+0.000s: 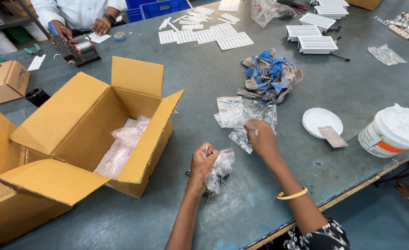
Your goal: The person packs small screws into a plastic bag, then assembles an LED light fixture by applying adhesive to the LED strip and pressing it into the housing. The person uses a small spatula to apply adhesive from a white tub.
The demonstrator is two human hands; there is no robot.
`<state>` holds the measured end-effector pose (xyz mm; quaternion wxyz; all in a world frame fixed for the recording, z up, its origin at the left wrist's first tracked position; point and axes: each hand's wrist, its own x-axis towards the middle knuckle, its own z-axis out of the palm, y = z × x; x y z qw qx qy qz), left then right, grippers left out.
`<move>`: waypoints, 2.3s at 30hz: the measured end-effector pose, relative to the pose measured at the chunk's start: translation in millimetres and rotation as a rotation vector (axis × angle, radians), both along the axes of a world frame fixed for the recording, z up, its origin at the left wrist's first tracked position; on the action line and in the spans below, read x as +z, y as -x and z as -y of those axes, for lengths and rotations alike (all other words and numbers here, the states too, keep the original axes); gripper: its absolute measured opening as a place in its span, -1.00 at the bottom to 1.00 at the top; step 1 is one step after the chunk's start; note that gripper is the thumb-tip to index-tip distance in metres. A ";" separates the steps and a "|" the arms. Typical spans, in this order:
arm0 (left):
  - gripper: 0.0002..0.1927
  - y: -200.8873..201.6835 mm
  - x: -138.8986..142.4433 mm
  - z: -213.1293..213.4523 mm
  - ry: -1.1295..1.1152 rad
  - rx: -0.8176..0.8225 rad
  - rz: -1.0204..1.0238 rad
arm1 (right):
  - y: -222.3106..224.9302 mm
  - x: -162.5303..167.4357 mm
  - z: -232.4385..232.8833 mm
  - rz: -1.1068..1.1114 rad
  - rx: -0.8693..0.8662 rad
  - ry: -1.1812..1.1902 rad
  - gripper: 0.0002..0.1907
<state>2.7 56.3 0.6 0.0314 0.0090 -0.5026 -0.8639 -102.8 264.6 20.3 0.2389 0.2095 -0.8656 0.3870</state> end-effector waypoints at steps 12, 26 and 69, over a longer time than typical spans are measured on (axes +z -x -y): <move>-0.53 2.2 -14.3 -34.6 0.386 -0.175 0.092 | -53.6 3.8 -53.6 0.632 0.195 1.221 -0.78; -0.80 -20.9 20.4 -56.3 0.122 -0.177 0.230 | -97.6 -6.0 -49.6 0.722 0.116 1.279 -0.74; -0.78 -19.3 -20.5 -66.0 0.395 -0.303 -0.016 | -141.1 31.6 -39.1 0.613 0.204 0.383 -0.68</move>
